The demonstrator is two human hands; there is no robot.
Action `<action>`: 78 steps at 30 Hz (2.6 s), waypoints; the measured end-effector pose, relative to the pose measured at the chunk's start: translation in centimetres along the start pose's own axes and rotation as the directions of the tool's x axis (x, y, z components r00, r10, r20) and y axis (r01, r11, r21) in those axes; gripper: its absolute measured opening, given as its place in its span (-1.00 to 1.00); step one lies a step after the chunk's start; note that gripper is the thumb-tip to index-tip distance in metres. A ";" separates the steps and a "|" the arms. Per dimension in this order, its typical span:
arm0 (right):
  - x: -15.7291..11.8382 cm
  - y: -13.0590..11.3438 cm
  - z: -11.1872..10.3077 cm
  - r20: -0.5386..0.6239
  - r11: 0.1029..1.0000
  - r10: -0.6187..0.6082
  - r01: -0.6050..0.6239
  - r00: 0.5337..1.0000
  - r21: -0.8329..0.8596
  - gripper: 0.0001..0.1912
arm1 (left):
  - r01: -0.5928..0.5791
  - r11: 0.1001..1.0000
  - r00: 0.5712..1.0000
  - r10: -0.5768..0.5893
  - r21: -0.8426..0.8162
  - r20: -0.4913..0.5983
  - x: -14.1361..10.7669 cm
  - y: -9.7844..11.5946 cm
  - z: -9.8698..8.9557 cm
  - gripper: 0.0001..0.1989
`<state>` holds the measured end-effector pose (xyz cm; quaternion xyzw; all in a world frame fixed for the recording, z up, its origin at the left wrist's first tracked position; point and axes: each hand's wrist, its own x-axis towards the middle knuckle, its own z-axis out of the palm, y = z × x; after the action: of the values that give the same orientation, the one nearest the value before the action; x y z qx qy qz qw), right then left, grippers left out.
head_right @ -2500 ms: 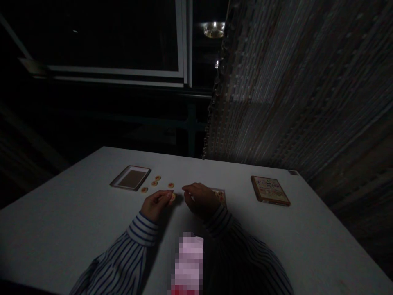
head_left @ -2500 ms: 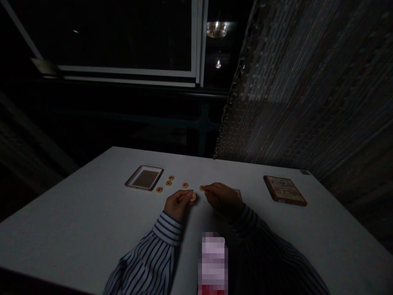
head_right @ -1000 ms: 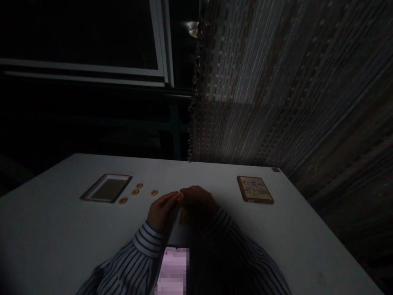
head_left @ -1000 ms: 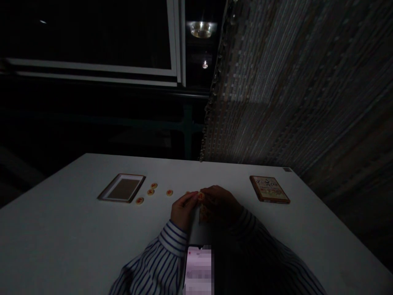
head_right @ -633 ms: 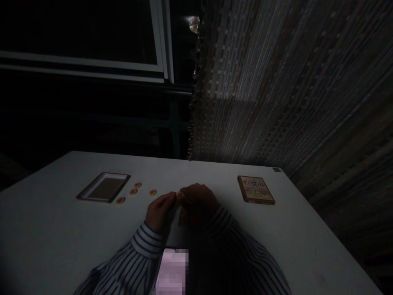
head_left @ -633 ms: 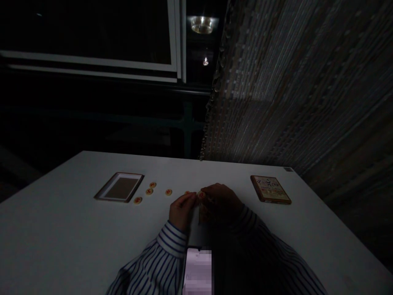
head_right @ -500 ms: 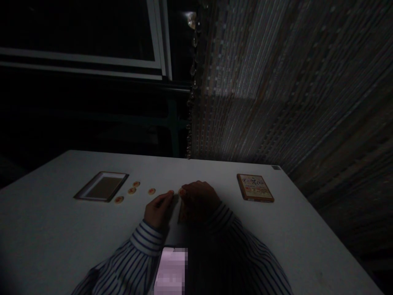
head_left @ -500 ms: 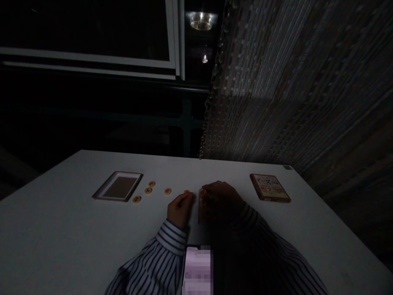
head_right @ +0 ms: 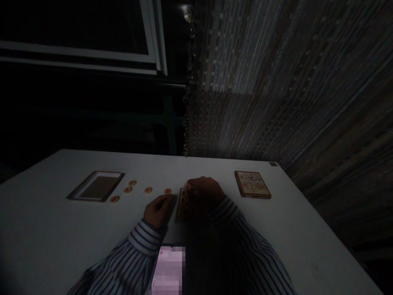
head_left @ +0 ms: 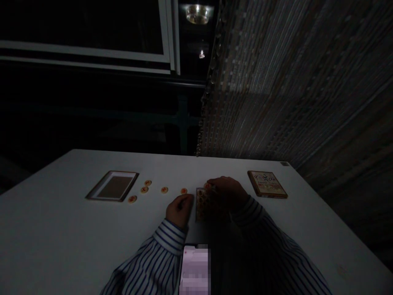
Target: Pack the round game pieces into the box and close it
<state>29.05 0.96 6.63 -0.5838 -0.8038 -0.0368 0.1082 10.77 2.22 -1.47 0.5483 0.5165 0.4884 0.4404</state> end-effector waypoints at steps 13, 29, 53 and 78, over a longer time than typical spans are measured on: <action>0.0 0.4 0.5 0.079 0.997 0.004 0.003 0.997 -0.082 -0.72 | -0.055 0.998 0.998 0.056 0.037 -0.038 -0.2 -1.0 0.6 -0.75; 0.9 -0.5 0.8 0.357 0.984 0.014 0.052 0.934 -0.173 -0.69 | -0.066 0.994 0.998 0.066 0.088 0.009 -0.1 -1.4 0.6 -0.71; 0.6 -0.2 1.8 0.387 0.985 -0.021 0.084 0.922 -0.148 -0.69 | -0.085 0.988 0.996 0.083 0.128 0.022 -0.1 -1.4 0.5 -0.72; 0.5 -0.5 1.0 0.377 0.984 -0.016 0.081 0.926 -0.157 -0.68 | -0.085 0.987 0.996 0.083 0.137 0.023 -0.1 -1.4 0.5 -0.74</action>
<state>28.29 1.47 5.76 -0.5670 -0.8178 0.0039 -0.0981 11.12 2.20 -2.94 0.6027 0.5217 0.4652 0.3850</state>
